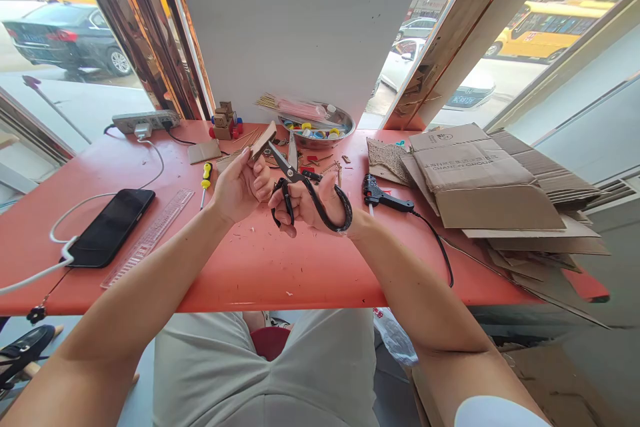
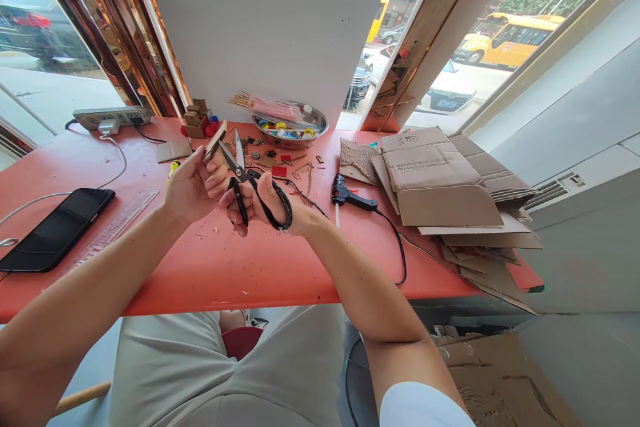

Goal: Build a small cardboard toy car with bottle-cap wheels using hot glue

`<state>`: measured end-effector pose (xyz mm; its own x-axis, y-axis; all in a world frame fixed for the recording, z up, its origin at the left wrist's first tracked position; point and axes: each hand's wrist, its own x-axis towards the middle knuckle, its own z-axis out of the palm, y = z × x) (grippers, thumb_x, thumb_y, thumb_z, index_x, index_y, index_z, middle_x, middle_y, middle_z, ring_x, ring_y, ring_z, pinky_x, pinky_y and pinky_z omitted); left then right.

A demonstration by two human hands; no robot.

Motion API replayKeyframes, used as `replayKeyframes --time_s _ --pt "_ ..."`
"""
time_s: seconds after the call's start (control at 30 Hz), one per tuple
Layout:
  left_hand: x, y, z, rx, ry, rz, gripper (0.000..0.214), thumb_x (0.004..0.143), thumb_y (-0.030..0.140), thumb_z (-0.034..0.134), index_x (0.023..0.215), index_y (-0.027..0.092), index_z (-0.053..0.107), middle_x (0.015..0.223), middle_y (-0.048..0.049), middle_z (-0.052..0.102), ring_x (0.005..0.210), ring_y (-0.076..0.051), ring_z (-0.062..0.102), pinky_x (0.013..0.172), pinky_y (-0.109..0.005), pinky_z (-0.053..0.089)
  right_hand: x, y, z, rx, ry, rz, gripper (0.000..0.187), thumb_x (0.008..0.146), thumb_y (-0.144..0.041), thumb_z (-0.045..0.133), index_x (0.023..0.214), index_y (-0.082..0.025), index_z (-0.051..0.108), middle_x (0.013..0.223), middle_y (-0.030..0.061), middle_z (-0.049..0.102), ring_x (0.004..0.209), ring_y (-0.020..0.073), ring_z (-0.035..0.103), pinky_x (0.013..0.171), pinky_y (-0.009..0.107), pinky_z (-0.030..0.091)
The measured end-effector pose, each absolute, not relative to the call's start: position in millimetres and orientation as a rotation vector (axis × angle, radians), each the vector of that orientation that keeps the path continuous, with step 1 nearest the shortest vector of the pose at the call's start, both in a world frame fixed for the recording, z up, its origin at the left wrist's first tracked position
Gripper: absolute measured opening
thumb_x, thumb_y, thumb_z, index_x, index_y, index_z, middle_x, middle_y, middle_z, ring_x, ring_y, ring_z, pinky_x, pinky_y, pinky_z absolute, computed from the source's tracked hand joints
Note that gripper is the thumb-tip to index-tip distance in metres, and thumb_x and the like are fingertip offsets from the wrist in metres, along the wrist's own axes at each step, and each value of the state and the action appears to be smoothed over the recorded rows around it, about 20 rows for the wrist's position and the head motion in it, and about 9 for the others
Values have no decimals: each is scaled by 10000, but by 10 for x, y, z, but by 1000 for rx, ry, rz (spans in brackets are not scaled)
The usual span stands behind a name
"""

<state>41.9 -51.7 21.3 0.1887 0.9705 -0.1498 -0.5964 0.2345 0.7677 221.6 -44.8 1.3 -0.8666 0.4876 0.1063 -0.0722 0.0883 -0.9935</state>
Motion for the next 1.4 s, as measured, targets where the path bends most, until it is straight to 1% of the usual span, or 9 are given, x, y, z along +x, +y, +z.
replayKeyframes --time_s 0.1,0.27,0.37,0.53,0.67,0.97,1.07,1.2,1.4 --pt "425 -519 198 660 747 1241 643 1149 400 213 562 220 400 442 43 346 339 -110 362 396 -228 374 2213 -460 42 -409 -1968 1824 1032 659 -1134 308 948 -198 635 858 92 671 839 254 663 675 363 543" --pt "439 -510 154 718 768 1306 571 1121 432 423 591 222 403 462 56 398 345 -101 405 403 -222 369 2196 -471 71 -475 -1978 1828 1130 638 -1149 143 960 -186 638 817 94 658 784 247 660 639 354 526" --pt "435 -499 146 757 774 1279 601 1132 424 371 565 224 394 422 53 361 329 -106 385 402 -221 366 2195 -454 60 -480 -1954 1817 1147 629 -1148 92 944 -189 639 735 55 619 665 210 611 577 327 486" --pt "418 -492 138 783 763 1309 595 1131 386 386 556 230 387 434 48 373 348 -111 410 407 -222 373 2210 -417 26 -507 -1912 1801 1086 636 -1147 156 904 -206 628 597 -34 494 479 153 476 479 297 417" --pt "421 -495 131 781 780 1329 583 1107 394 476 558 238 359 435 55 362 351 -110 414 411 -222 390 2191 -435 33 -555 -1842 1820 1015 709 -1111 157 868 -215 608 550 -46 472 479 160 516 481 290 448" --pt "386 -502 253 644 736 1359 605 1121 343 428 554 231 248 442 82 197 341 -81 291 390 -190 318 2315 -417 151 -496 -1823 1743 752 739 -972 632 774 -224 565 544 -59 528 432 114 489 426 257 414" --pt "425 -536 258 616 732 1241 603 1139 323 353 554 230 239 431 81 181 333 -83 271 381 -196 277 2343 -358 155 -595 -1672 1448 632 716 -803 822 750 -231 556 612 -37 609 509 118 566 505 260 480" --pt "565 -611 192 625 747 1066 618 1132 237 251 514 222 270 380 64 212 318 -83 240 383 -198 272 2313 -294 68 -750 -1497 1127 576 645 -632 940 863 -250 568 910 27 747 778 171 708 750 335 607" --pt "645 -652 87 701 675 963 618 1115 265 334 498 218 345 377 55 246 335 -89 233 365 -181 289 2243 -324 10 -713 -1507 1122 651 614 -649 947 879 -277 482 1062 79 784 1107 278 750 876 415 646"
